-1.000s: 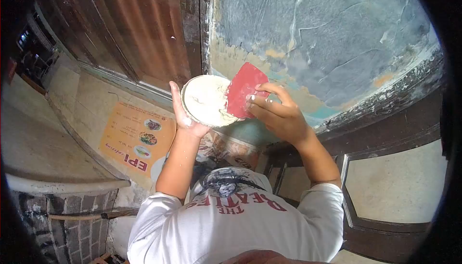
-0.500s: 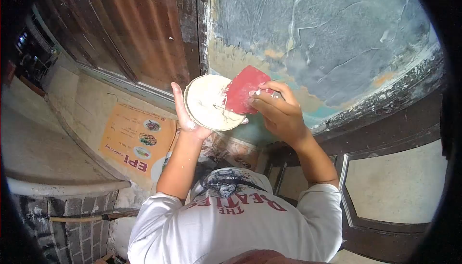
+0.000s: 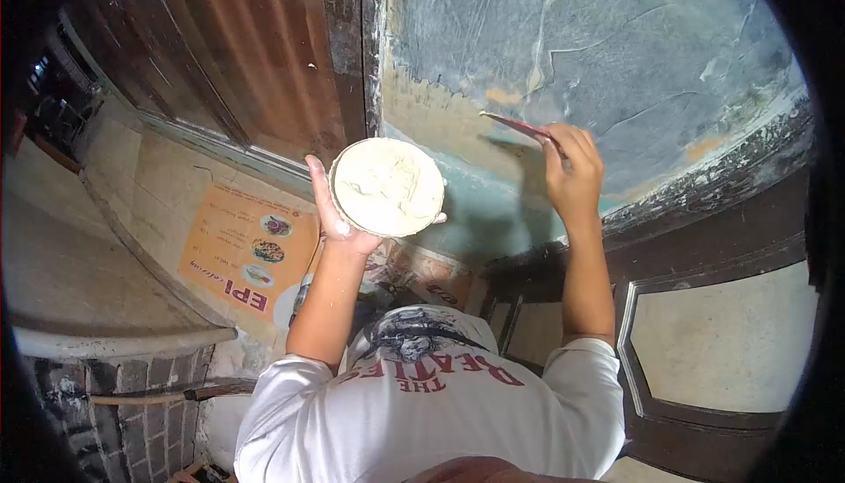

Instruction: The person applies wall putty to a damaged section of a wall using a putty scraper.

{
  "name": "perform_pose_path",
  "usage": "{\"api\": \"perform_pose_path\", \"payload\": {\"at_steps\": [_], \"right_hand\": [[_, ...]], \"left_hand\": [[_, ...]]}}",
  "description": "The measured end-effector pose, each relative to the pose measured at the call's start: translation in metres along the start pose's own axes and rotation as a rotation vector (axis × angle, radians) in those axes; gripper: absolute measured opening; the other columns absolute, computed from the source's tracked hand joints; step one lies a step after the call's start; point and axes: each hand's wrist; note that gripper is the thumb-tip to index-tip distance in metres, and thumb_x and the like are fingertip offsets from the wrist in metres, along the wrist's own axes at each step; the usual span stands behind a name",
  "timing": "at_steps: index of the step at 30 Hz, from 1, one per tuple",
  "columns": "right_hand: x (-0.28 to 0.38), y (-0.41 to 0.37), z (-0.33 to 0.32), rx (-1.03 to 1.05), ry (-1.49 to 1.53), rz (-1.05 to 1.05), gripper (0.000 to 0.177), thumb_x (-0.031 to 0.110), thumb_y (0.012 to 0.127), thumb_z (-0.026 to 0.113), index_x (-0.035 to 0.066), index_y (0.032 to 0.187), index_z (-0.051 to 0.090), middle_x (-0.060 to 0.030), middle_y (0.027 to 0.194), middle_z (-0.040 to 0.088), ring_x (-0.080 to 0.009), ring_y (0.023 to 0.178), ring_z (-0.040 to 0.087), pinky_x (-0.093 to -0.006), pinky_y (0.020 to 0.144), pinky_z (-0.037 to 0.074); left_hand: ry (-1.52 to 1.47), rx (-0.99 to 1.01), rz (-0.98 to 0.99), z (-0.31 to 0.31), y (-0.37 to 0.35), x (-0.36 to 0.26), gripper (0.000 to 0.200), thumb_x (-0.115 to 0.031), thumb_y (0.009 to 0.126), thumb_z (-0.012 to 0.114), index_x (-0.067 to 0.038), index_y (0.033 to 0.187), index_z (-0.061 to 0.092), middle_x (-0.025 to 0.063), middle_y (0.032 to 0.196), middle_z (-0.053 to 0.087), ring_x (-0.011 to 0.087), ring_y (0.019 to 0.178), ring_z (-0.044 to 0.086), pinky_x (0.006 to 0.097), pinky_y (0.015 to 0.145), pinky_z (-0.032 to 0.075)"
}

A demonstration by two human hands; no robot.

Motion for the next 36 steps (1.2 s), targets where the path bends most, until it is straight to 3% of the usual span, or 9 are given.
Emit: {"api": "perform_pose_path", "payload": {"at_steps": [7, 13, 19, 23, 25, 26, 29, 33, 36], "right_hand": [[-0.048, -0.020, 0.033, 0.157, -0.150, 0.212, 0.016, 0.014, 0.091, 0.067, 0.004, 0.102, 0.071, -0.0121, 0.100, 0.071, -0.0356, 0.094, 0.064, -0.0432, 0.082, 0.050], [-0.061, -0.024, 0.041, 0.177, -0.145, 0.253, 0.016, 0.015, 0.091, 0.066, 0.004, 0.102, 0.072, -0.0137, 0.099, 0.070, -0.0371, 0.096, 0.063, -0.0443, 0.083, 0.050], [-0.060, -0.024, 0.035, 0.132, -0.142, 0.213, 0.015, 0.013, 0.091, 0.065, 0.003, 0.101, 0.071, -0.0148, 0.099, 0.069, -0.0387, 0.094, 0.063, -0.0454, 0.083, 0.050], [-0.054, -0.026, 0.044, 0.192, -0.135, 0.259, 0.015, 0.013, 0.091, 0.065, 0.004, 0.101, 0.072, -0.0146, 0.098, 0.070, -0.0384, 0.093, 0.063, -0.0454, 0.082, 0.050], [-0.058, -0.026, 0.047, 0.166, -0.161, 0.244, 0.015, 0.014, 0.091, 0.065, 0.004, 0.101, 0.072, -0.0145, 0.098, 0.070, -0.0383, 0.092, 0.063, -0.0456, 0.082, 0.049], [-0.059, -0.024, 0.046, 0.115, -0.147, 0.230, 0.015, 0.013, 0.091, 0.065, 0.004, 0.101, 0.072, -0.0145, 0.098, 0.070, -0.0382, 0.093, 0.063, -0.0456, 0.082, 0.049], [-0.056, -0.019, 0.038, 0.070, -0.121, 0.232, 0.015, 0.012, 0.091, 0.065, 0.003, 0.102, 0.070, -0.0143, 0.098, 0.070, -0.0379, 0.093, 0.063, -0.0451, 0.082, 0.050], [-0.056, -0.027, 0.039, 0.065, -0.104, 0.168, 0.015, 0.011, 0.090, 0.066, 0.003, 0.102, 0.070, -0.0143, 0.099, 0.069, -0.0378, 0.093, 0.063, -0.0447, 0.082, 0.050], [-0.058, -0.035, 0.052, 0.185, -0.174, 0.214, 0.016, 0.013, 0.090, 0.066, 0.004, 0.103, 0.071, -0.0137, 0.100, 0.070, -0.0379, 0.092, 0.063, -0.0455, 0.082, 0.050]], "left_hand": [[0.073, 0.026, -0.029, -0.004, -0.005, -0.003, 0.101, -0.084, 0.087, 0.038, -0.003, 0.146, 0.046, 0.0232, 0.150, 0.046, 0.0454, 0.133, 0.048, 0.0769, 0.101, 0.036], [0.000, 0.071, -0.007, -0.007, -0.007, -0.007, 0.102, -0.084, 0.087, 0.039, 0.000, 0.145, 0.045, 0.0229, 0.149, 0.047, 0.0443, 0.132, 0.049, 0.0662, 0.106, 0.040], [0.057, 0.043, -0.013, -0.005, -0.005, -0.005, 0.099, -0.084, 0.087, 0.039, -0.004, 0.146, 0.046, 0.0206, 0.150, 0.047, 0.0447, 0.133, 0.048, 0.0765, 0.103, 0.034], [-0.004, -0.058, 0.015, -0.003, -0.003, -0.005, 0.099, -0.083, 0.087, 0.040, -0.003, 0.146, 0.046, 0.0220, 0.149, 0.047, 0.0443, 0.132, 0.049, 0.0741, 0.103, 0.037], [0.017, -0.028, 0.012, -0.005, -0.003, -0.004, 0.100, -0.083, 0.087, 0.041, -0.002, 0.145, 0.047, 0.0225, 0.149, 0.048, 0.0442, 0.132, 0.049, 0.0720, 0.103, 0.039], [0.028, 0.132, -0.041, -0.007, -0.003, -0.005, 0.100, -0.083, 0.087, 0.041, -0.002, 0.145, 0.047, 0.0222, 0.149, 0.047, 0.0444, 0.133, 0.049, 0.0707, 0.104, 0.039], [-0.007, 0.151, -0.056, -0.010, -0.002, -0.006, 0.100, -0.083, 0.087, 0.041, -0.002, 0.145, 0.047, 0.0223, 0.149, 0.047, 0.0448, 0.133, 0.048, 0.0711, 0.105, 0.038], [-0.028, 0.096, -0.036, -0.010, -0.003, -0.006, 0.100, -0.084, 0.087, 0.040, -0.002, 0.144, 0.048, 0.0224, 0.148, 0.048, 0.0443, 0.132, 0.049, 0.0698, 0.105, 0.039], [0.032, 0.007, 0.007, -0.010, -0.003, -0.006, 0.101, -0.083, 0.087, 0.040, 0.000, 0.144, 0.048, 0.0224, 0.147, 0.049, 0.0431, 0.130, 0.051, 0.0652, 0.105, 0.041]]}}
Point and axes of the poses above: each hand's wrist, its own y-axis towards the middle knuckle, its own z-axis out of the palm, x = y × z
